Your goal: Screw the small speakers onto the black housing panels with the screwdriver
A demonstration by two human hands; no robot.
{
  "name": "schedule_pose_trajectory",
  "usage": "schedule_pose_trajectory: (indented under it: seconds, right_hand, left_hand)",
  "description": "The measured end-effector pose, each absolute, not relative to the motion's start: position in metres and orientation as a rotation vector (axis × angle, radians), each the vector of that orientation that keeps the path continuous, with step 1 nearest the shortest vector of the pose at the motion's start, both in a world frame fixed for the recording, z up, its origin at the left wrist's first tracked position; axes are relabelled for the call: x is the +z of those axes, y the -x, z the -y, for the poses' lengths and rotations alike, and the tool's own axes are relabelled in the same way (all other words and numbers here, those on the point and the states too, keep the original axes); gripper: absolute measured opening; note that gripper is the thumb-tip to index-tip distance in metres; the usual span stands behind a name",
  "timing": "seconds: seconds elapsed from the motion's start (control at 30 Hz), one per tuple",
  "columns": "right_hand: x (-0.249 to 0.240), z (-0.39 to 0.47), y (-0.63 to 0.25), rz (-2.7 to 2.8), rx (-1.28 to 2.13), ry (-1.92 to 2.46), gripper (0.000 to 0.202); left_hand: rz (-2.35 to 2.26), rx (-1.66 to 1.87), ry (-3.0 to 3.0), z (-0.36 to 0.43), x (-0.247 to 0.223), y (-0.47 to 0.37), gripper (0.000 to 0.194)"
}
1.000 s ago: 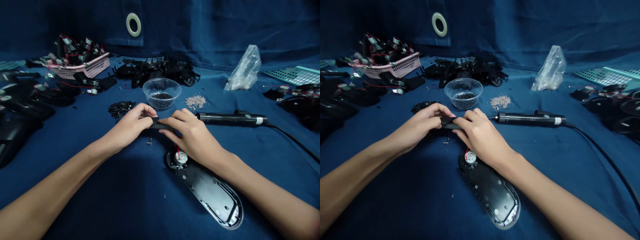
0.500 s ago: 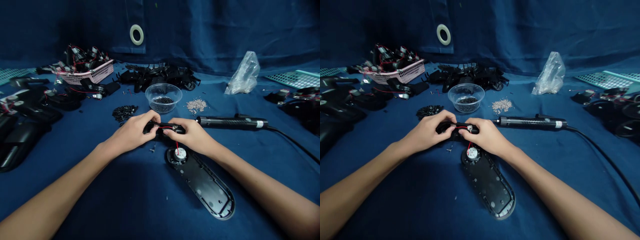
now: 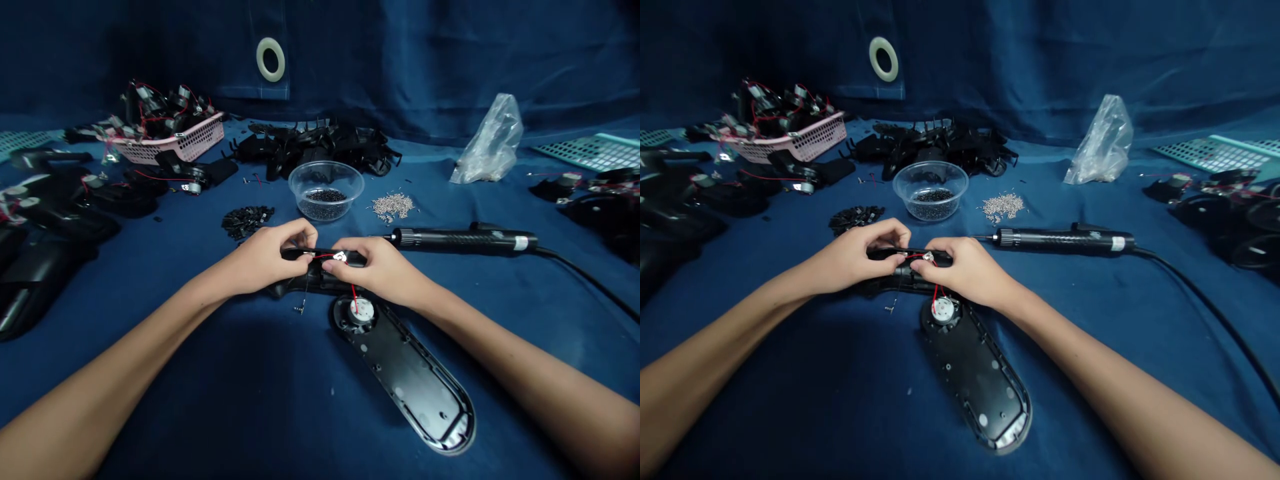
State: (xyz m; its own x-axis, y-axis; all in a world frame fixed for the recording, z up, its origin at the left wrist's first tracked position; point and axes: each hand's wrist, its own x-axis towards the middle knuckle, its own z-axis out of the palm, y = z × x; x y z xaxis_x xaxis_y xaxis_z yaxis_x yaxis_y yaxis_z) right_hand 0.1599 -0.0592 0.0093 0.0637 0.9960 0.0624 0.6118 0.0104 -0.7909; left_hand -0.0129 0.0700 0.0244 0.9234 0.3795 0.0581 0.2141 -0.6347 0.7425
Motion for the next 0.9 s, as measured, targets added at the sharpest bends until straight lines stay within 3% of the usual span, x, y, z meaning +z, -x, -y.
schedule_pose_trajectory:
  seconds: [0.5,0.9]
  right_hand:
    - [0.0088,0.0583,-0.1607,1.645,0.737,1.673,0.031]
    - [0.0111,0.0592,-0.1622,1.626,0.708,1.718,0.033]
  left_hand:
    - [-0.424,0.222,-2.34,-0.073,0.0227,0.0142,0.01]
    - [-0.503,0.123,-2.218,-0.0691,0.0281,0.015,0.028]
